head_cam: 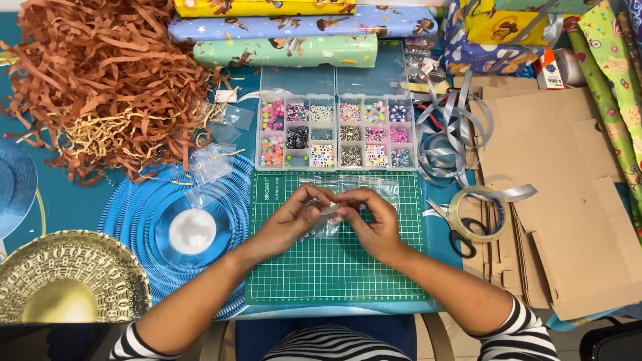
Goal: Sorting and packaging small decorative beads from an organizer into small plastic bags.
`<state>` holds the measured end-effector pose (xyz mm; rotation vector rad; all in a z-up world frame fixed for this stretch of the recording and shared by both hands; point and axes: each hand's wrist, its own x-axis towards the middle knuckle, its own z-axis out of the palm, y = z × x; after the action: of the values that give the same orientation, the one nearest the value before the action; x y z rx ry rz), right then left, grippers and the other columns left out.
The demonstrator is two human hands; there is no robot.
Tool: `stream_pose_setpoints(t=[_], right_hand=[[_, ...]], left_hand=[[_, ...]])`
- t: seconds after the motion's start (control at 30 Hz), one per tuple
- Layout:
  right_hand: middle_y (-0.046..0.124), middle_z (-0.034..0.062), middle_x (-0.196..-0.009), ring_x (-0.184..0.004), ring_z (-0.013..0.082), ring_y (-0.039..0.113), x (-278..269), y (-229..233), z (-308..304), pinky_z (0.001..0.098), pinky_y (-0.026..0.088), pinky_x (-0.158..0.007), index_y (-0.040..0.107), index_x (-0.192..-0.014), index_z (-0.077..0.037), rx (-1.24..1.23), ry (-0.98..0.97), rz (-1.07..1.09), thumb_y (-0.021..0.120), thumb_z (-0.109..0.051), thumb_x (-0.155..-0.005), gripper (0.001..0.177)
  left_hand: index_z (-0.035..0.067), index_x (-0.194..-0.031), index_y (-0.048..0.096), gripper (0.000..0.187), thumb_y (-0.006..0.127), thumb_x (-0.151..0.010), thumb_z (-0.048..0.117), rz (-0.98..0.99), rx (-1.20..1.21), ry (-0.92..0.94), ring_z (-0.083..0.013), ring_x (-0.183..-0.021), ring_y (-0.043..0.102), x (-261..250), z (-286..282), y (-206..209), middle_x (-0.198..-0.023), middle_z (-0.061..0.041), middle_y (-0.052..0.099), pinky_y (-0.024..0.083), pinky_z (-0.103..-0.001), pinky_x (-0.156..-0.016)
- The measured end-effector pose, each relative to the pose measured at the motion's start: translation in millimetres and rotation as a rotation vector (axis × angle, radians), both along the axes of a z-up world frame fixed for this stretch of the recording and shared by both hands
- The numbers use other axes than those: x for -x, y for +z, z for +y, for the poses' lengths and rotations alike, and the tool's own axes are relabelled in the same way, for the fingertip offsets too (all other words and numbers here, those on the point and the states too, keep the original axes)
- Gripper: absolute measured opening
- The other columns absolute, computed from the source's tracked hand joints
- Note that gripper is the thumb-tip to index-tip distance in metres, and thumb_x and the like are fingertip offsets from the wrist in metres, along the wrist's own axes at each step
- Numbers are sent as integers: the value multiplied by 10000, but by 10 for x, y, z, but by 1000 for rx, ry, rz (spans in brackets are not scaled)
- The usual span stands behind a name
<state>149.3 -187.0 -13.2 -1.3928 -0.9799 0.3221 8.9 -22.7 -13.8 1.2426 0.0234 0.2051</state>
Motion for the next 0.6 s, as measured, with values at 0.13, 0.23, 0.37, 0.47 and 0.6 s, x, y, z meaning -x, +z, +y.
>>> stream_pose_setpoints(t=[0.13, 0.23, 0.37, 0.47, 0.6], right_hand=[[782, 122, -907, -748, 188, 699, -23, -28, 0, 363, 569, -728, 756, -1164, 5, -40, 54, -42, 743, -32, -1006, 162], [773, 109, -919, -776, 205, 711, -31, -56, -7, 373, 573, -756, 764, -1136, -2, -63, 60, -78, 748, -19, -995, 143], [756, 92, -1011, -923, 250, 738, -35, -22, -19, 403, 582, -854, 777, -1143, -31, -50, 58, -172, 756, -32, -991, 153], [691, 71, -1074, -948, 242, 700, -18, -19, -29, 407, 579, -870, 759, -1150, -73, -32, 56, -223, 764, -76, -1001, 149], [591, 77, -1145, -1039, 282, 697, -19, -21, -24, 421, 582, -912, 749, -1116, -94, -13, 44, -284, 777, -95, -1001, 118]], left_hand=[[16, -1312, 503, 443, 713, -1052, 306, -56, 156, -28, -302, -1303, 650, -28, -46, -40, -1436, -178, 527, 513, -481, -1142], [2, -1337, 507, 492, 757, -1017, 278, -43, 121, -38, -302, -1282, 662, -17, 0, -124, -1438, -192, 533, 524, -482, -1132], [-7, -1386, 518, 517, 780, -1008, 229, -19, 112, -53, -339, -1345, 648, 0, 8, -80, -1474, -209, 551, 515, -496, -1159], [-5, -1431, 520, 548, 785, -1002, 211, -4, 117, -64, -301, -1312, 665, -8, 33, -98, -1436, -181, 593, 538, -453, -1122], [14, -1452, 531, 555, 792, -998, 198, 17, 119, -84, -231, -1231, 710, -17, 69, -159, -1348, -132, 685, 571, -393, -1065]])
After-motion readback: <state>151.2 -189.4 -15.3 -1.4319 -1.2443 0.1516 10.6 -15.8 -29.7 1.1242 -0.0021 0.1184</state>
